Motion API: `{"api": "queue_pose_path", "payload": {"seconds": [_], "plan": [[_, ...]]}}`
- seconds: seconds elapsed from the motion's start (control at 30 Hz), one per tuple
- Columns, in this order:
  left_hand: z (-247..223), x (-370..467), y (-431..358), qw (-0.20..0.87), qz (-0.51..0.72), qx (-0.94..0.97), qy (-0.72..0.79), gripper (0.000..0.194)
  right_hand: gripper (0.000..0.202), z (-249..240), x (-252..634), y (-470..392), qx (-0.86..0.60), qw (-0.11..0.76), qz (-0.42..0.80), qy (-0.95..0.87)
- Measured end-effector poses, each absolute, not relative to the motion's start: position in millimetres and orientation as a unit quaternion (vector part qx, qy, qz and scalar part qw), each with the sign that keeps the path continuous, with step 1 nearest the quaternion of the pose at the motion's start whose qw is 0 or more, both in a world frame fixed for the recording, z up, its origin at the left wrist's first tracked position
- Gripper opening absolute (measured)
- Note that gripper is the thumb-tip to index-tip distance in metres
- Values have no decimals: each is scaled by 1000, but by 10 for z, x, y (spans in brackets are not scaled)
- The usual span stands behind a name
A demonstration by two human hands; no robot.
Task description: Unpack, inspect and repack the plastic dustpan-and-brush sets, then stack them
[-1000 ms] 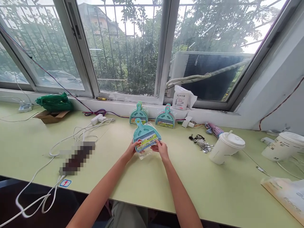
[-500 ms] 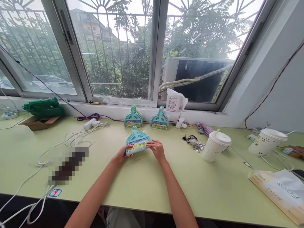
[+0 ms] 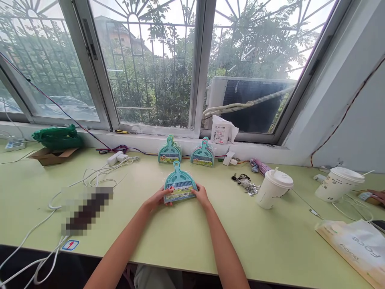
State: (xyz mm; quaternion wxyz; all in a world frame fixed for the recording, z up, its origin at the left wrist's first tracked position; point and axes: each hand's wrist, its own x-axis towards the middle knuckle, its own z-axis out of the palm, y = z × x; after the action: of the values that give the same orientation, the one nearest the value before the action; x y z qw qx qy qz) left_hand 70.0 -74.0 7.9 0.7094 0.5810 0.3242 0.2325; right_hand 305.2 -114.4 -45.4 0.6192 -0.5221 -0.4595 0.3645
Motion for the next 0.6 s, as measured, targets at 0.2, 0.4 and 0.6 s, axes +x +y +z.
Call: {"api": "queue_pose_path", "payload": {"seconds": [0.2, 0.4, 0.6], "plan": [[28, 782, -757, 598, 333, 669, 290, 108, 57, -523, 3176, -1087, -544, 711, 304, -327], [-150, 830, -486, 254, 340, 759, 494, 37, 47, -538, 3063, -998, -569, 675, 232, -409], [-181, 708, 138, 163, 359, 743, 541, 16, 25, -472, 2815, -413, -645, 561, 93, -511]]}}
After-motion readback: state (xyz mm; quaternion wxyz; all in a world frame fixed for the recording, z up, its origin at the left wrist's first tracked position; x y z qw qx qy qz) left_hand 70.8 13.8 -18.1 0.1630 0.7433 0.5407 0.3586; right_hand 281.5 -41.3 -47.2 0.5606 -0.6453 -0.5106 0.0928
